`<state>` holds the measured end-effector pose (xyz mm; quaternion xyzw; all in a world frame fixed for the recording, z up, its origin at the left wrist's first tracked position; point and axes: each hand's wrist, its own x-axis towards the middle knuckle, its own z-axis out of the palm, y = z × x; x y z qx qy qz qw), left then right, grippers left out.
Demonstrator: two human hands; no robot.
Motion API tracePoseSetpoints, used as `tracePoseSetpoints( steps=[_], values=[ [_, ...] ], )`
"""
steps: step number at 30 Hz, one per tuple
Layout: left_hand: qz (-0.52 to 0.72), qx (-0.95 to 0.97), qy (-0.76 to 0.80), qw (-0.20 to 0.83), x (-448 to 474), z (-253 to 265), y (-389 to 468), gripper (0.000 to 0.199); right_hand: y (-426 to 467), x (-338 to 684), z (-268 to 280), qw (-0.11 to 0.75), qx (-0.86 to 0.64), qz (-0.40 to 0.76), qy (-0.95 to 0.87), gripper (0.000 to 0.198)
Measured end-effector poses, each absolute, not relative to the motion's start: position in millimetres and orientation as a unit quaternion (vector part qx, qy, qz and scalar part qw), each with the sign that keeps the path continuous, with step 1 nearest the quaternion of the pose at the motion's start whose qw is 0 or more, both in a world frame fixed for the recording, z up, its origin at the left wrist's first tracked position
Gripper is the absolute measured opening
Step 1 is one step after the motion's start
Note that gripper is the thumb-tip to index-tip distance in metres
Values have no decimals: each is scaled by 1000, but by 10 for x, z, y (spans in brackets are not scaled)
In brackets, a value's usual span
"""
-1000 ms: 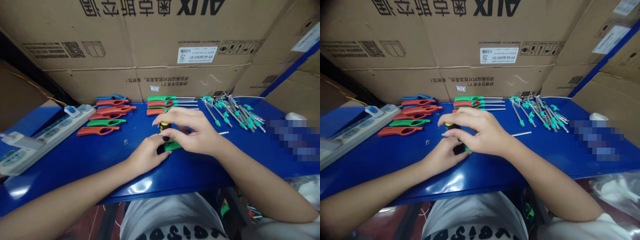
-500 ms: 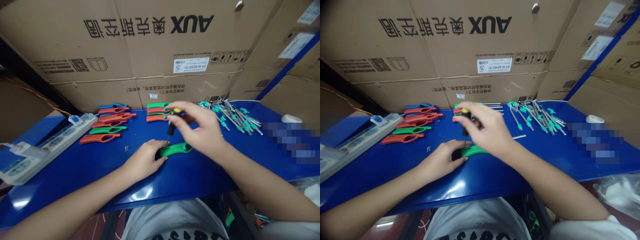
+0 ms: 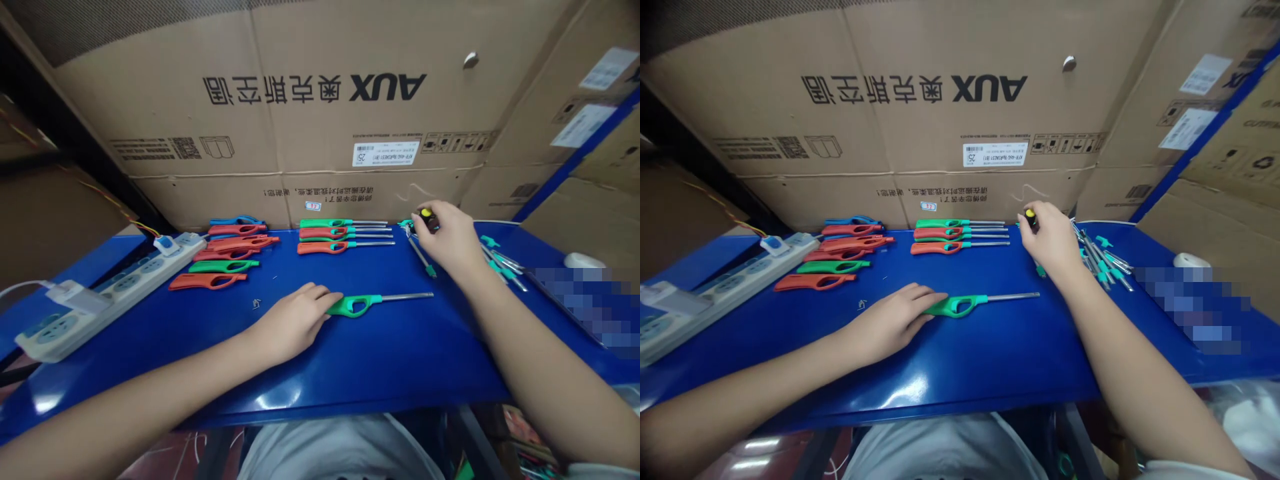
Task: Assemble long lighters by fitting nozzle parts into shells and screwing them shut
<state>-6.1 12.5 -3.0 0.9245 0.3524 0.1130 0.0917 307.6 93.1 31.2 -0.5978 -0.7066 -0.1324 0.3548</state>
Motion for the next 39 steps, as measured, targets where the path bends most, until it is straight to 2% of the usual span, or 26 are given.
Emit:
tracePoseSetpoints(
  steps=[5,8,13,22,32,39],
  values=[
    [194,918,341,52,-183,23,584,35,980,3114,281,327,-611,-115,-711,23],
    [234,909,344,30,-232,89,957,36,992,3119,296,283,-642,-82,-708,21],
    [225,914,335,44,-213,145,1400,38,996,3100,256,159,-684,-25,-711,26],
    [208,919,329,55,-188,4,1595,42,1011,3061,26,70,-694,34,-716,33],
    [221,912,340,57,-175,18,1559,44,1040,3129,3,32,-705,37,-707,41],
    [230,900,370,17,-192,35,1484,38,1064,3136,-19,43,-694,-1,-719,34]
  ],
)
